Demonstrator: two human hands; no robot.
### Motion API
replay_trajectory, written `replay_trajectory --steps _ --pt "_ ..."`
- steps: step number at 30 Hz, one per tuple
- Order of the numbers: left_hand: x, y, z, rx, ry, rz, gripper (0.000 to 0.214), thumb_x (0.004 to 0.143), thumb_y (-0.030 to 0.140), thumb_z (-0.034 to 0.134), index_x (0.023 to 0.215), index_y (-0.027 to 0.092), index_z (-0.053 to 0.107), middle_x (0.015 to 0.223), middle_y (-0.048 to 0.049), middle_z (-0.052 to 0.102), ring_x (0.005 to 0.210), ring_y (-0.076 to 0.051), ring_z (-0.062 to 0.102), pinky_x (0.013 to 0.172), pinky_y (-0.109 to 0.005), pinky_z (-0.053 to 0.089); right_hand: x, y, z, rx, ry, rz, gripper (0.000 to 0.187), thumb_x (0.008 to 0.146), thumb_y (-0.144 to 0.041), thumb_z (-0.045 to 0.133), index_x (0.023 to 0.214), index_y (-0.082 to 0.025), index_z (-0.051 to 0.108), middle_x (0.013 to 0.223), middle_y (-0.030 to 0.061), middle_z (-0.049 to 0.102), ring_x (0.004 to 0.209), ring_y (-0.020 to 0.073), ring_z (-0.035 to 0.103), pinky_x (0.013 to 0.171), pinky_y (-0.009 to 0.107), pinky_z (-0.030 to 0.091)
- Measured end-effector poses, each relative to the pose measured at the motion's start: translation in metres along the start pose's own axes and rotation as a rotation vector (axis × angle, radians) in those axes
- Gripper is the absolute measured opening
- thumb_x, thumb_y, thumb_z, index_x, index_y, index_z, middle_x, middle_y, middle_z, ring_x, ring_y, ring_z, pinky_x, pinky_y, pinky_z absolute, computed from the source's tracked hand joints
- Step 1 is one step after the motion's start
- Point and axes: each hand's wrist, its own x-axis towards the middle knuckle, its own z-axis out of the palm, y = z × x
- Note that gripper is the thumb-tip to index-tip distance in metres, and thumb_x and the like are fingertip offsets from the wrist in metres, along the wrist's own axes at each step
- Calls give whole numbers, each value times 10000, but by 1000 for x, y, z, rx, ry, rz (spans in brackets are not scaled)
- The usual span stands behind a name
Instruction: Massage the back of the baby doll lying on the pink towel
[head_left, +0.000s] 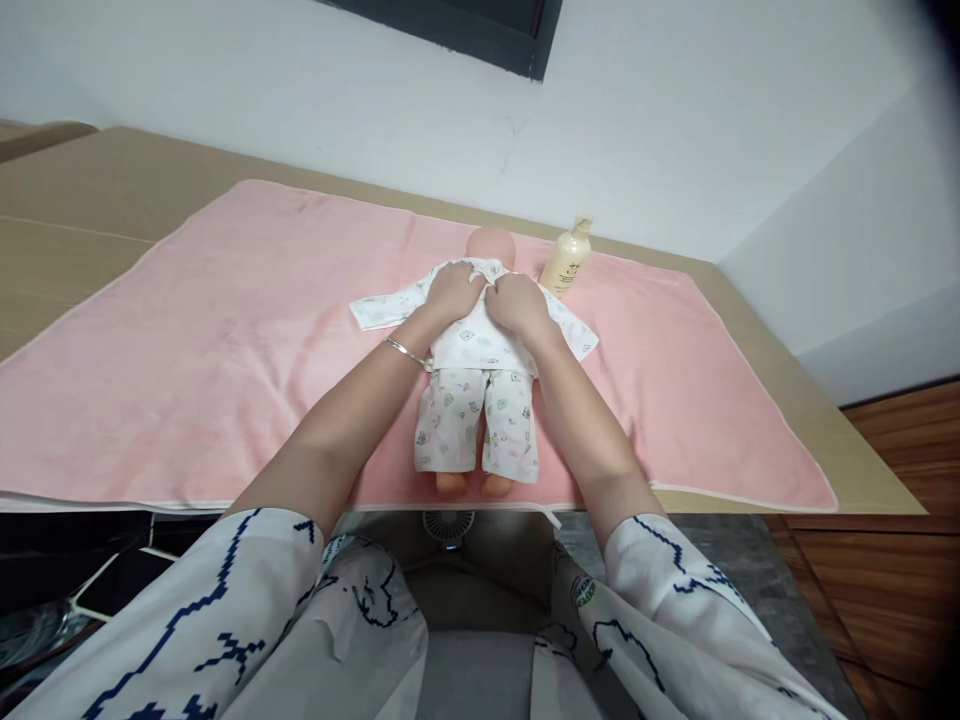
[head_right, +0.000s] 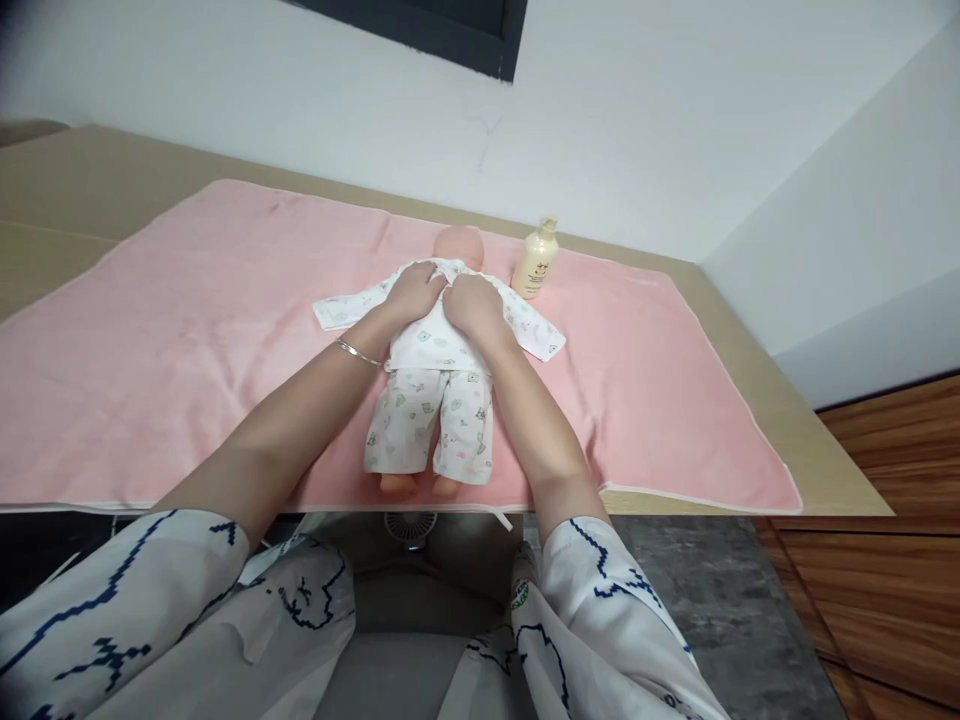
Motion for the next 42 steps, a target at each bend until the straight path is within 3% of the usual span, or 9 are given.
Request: replay_trajectory --steps 5,11,15,20,23,28,31,37,42 --pt "-8 16 -5 101 -10 15 413 976 281 323 1109 58 644 1187 -204 670 1160 -313 590 1032 -426 420 8 21 1 84 -69 -24 507 985 -405 262 1082 -111 663 1220 204 679 1143 332 617 990 464 454" --pt "-21 43 -10 224 -37 15 383 959 223 348 1068 50 672 1158 -222 676 1151 -343 597 989 -441 441 15 35 17 110 40 45 543 973 -446 233 1231 -125 588 1381 182 577 1287 351 505 1068 540 379" --pt "-12 26 -10 180 -38 -11 440 967 321 333 1120 75 664 1216 -209 671 1159 -329 605 987 -430 454 6 17 11 49 24 66 529 990 -411 236 1148 -99 633 1269 222 637 1226 368 559 1044 536 398" --pt "1 1 -7 31 -30 71 432 955 342 315 1054 168 698 1170 -127 719 1090 -268 645 953 -360 474 0 0 2 40 5 41 464 985 -348 289 1070 -95 668 1153 232 686 1121 366 622 988 515 441" --pt "1 2 -7 44 -23 69 443 955 357 313 1039 157 700 1146 -141 724 1071 -275 647 952 -367 469 4 6 5 73 -8 66 450 976 -320 278 1071 -104 661 1169 213 682 1125 352 619 976 502 458" --pt "-10 28 -16 174 -85 1 489 962 361 330 1109 37 665 1186 -236 679 1148 -350 603 1006 -436 431 19 39 17 142 10 39 474 975 -313 189 1152 -177 607 1329 138 617 1237 289 554 1046 477 417" --pt "-15 38 -20 204 -106 18 500 959 402 365 1168 40 639 1239 -235 655 1197 -359 567 1026 -443 418 22 48 19 173 21 49 479 973 -341 179 1145 -199 602 1317 126 628 1211 289 571 1030 485 422" --pt "-4 16 -14 87 -99 -15 509 963 423 316 1107 86 669 1203 -204 684 1143 -326 617 984 -411 455 6 12 8 90 70 108 441 949 -336 284 1091 -101 629 1151 223 680 1107 367 627 953 508 462" --pt "1 1 -1 2 -5 -21 466 959 420 326 1128 140 659 1253 -152 679 1179 -275 603 1032 -373 427 2 2 7 91 134 76 444 936 -361 304 1031 -114 661 1074 212 704 1050 360 640 917 487 483"
